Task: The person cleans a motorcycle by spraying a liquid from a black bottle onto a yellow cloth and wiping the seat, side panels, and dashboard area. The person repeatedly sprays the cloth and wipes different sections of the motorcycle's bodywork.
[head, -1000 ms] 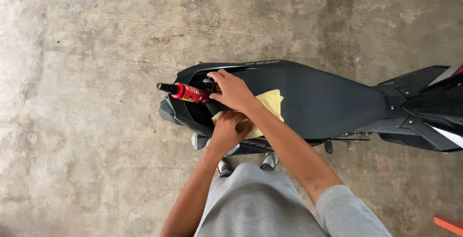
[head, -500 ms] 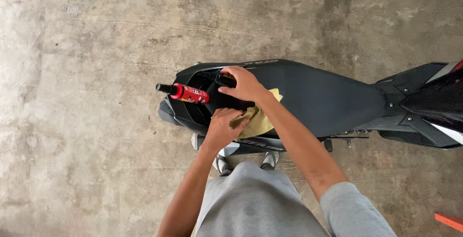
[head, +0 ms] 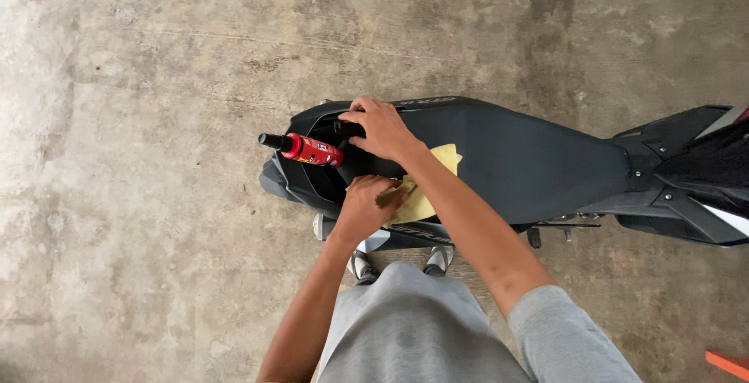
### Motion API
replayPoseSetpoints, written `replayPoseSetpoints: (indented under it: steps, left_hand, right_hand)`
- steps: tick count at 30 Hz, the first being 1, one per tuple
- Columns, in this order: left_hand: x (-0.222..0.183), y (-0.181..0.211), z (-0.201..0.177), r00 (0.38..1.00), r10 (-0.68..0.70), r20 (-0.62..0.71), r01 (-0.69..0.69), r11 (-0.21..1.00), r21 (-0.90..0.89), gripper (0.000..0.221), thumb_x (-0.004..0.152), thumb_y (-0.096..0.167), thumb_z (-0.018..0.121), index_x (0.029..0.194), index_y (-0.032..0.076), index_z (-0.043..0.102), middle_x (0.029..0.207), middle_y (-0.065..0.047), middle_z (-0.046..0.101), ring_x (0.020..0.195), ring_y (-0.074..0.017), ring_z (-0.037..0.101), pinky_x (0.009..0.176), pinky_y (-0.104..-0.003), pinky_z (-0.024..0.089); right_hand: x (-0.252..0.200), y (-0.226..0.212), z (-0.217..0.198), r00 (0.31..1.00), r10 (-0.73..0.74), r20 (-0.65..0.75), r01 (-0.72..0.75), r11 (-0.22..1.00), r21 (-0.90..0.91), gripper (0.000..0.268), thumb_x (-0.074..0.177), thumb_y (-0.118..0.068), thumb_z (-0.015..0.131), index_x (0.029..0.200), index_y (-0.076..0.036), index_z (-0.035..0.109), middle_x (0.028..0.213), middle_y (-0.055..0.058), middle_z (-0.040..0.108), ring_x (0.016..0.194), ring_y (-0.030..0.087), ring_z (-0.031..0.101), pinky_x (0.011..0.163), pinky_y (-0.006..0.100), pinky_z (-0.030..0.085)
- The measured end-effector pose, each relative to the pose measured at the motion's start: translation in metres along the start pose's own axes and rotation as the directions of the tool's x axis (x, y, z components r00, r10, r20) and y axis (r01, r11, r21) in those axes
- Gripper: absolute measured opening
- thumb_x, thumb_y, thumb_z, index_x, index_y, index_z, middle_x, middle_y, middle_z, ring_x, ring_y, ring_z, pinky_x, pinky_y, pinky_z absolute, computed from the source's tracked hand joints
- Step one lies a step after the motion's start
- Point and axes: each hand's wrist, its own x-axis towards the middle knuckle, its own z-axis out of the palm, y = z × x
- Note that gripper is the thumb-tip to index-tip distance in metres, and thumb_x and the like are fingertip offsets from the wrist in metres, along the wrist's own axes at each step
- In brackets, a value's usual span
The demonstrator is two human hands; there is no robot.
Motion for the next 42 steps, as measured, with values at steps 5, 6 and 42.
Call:
replayPoseSetpoints:
  steps: [5, 6, 42]
  left_hand:
    - [0.002, 0.0, -0.001, 1.0, 0.005, -0.011, -0.005, 1.0, -0.01, 0.021, 0.085, 0.021, 0.079, 0.093, 0.002, 0.074, 0.09, -0.012, 0.074, 0.086, -0.0335, 0.068, 0.084, -0.044, 0.05]
    - [0.001, 0.0, -0.001, 1.0, 0.006, -0.021, -0.006, 1.0, -0.022, 0.02, 0.085, 0.021, 0.079, 0.093, 0.002, 0.074, 0.09, -0.012, 0.074, 0.087, -0.0335, 0.068, 0.084, -0.043, 0.05]
    - [0.108, 0.066, -0.058, 0.965, 0.143, -0.221, -0.08, 0.959, 0.271, 0.035, 0.084, 0.037, 0.085, 0.086, 0.004, 0.074, 0.082, -0.011, 0.071, 0.071, -0.0314, 0.067, 0.061, -0.041, 0.051]
  right_hand:
    - [0.006, -0.006, 0.006, 0.998, -0.055, -0.01, 0.054, 0.992, -0.115, 0.068, 0.08, -0.025, 0.084, 0.143, -0.021, 0.06, 0.133, 0.005, 0.062, 0.13, 0.029, 0.053, 0.117, 0.049, 0.031]
    - [0.006, -0.006, 0.008, 0.998, -0.065, -0.023, 0.062, 0.992, -0.106, 0.073, 0.079, -0.026, 0.084, 0.147, -0.019, 0.057, 0.135, 0.004, 0.061, 0.131, 0.029, 0.053, 0.117, 0.049, 0.029]
    - [-0.197, 0.064, -0.157, 0.885, 0.27, -0.38, -0.328, 0.94, -0.096, 0.027, 0.077, -0.032, 0.083, 0.077, -0.008, 0.07, 0.064, 0.007, 0.062, 0.073, 0.025, 0.061, 0.088, 0.042, 0.043]
